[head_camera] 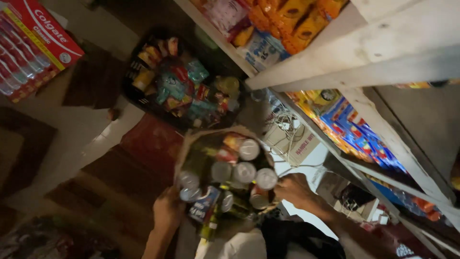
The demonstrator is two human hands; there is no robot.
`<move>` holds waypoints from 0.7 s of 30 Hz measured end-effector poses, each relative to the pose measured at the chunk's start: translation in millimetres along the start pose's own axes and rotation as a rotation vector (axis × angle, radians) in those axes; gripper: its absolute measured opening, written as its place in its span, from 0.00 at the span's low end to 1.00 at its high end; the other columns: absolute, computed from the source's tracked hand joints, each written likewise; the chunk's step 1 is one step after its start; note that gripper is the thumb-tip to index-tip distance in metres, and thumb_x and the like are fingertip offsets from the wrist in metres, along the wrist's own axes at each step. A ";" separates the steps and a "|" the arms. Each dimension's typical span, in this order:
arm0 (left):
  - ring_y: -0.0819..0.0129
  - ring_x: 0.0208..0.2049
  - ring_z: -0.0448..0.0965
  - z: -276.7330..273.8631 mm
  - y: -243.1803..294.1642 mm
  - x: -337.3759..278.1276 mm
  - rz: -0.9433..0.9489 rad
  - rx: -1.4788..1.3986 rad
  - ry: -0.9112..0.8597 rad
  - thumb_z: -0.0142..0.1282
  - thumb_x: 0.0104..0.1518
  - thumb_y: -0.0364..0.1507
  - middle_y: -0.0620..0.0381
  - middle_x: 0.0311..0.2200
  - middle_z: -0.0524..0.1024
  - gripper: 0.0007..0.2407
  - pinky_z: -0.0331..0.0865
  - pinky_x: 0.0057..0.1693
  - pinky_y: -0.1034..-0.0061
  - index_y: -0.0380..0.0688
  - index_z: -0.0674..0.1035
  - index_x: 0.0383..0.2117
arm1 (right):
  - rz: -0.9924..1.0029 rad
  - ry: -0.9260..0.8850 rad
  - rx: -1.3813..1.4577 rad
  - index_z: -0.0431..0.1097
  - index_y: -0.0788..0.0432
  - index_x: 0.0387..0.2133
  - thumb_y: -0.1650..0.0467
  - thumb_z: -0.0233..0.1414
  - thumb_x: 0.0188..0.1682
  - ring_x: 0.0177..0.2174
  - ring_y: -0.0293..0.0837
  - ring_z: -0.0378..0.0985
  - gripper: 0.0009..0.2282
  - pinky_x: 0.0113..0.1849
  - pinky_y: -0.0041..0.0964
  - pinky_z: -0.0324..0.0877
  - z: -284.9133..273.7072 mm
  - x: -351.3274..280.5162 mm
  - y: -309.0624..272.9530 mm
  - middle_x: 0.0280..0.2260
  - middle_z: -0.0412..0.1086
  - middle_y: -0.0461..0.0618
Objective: Stocking canned goods onto a grocery store shelf from a basket.
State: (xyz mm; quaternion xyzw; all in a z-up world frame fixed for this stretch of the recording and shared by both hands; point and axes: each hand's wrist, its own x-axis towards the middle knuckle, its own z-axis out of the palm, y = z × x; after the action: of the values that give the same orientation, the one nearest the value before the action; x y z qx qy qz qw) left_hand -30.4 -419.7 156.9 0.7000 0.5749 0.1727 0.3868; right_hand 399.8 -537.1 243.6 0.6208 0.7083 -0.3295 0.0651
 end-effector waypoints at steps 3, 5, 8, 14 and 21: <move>0.42 0.35 0.79 13.9 30.0 9.8 0.074 0.058 -0.152 0.61 0.39 0.23 0.43 0.30 0.79 0.12 0.73 0.41 0.54 0.42 0.80 0.32 | 0.163 0.092 0.174 0.76 0.55 0.17 0.62 0.56 0.38 0.22 0.56 0.77 0.10 0.26 0.51 0.69 31.3 -50.5 25.2 0.19 0.73 0.55; 0.40 0.34 0.79 32.8 46.3 22.5 0.185 0.007 -0.205 0.60 0.37 0.23 0.42 0.29 0.79 0.15 0.73 0.40 0.52 0.42 0.80 0.35 | 0.199 0.167 0.255 0.76 0.55 0.17 0.62 0.57 0.38 0.21 0.56 0.77 0.10 0.25 0.50 0.69 54.7 -81.8 36.5 0.18 0.72 0.56; 0.40 0.31 0.80 67.7 71.4 38.1 0.196 0.211 -0.326 0.63 0.41 0.27 0.43 0.27 0.80 0.12 0.75 0.39 0.51 0.44 0.80 0.34 | 0.355 0.205 0.303 0.76 0.54 0.19 0.63 0.58 0.39 0.20 0.54 0.77 0.08 0.25 0.47 0.69 92.1 -124.1 45.6 0.18 0.73 0.54; 0.42 0.29 0.81 116.8 128.0 50.6 0.312 0.237 -0.435 0.64 0.45 0.33 0.43 0.26 0.81 0.06 0.76 0.38 0.51 0.47 0.85 0.24 | 0.303 0.429 0.476 0.79 0.52 0.26 0.68 0.59 0.43 0.24 0.42 0.83 0.02 0.26 0.35 0.77 146.2 -184.6 61.4 0.24 0.79 0.44; 0.43 0.30 0.82 173.5 187.9 44.8 0.569 0.268 -0.362 0.62 0.43 0.29 0.42 0.26 0.80 0.08 0.77 0.36 0.54 0.46 0.84 0.30 | 0.619 0.316 0.574 0.77 0.51 0.24 0.69 0.55 0.45 0.23 0.42 0.83 0.04 0.27 0.38 0.76 195.6 -239.3 80.9 0.22 0.80 0.46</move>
State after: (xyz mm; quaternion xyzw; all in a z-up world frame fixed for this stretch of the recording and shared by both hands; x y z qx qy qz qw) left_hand 227.3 -444.5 175.7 0.8956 0.2969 0.0699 0.3237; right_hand 465.2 -843.5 180.9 0.8390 0.3704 -0.3791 -0.1232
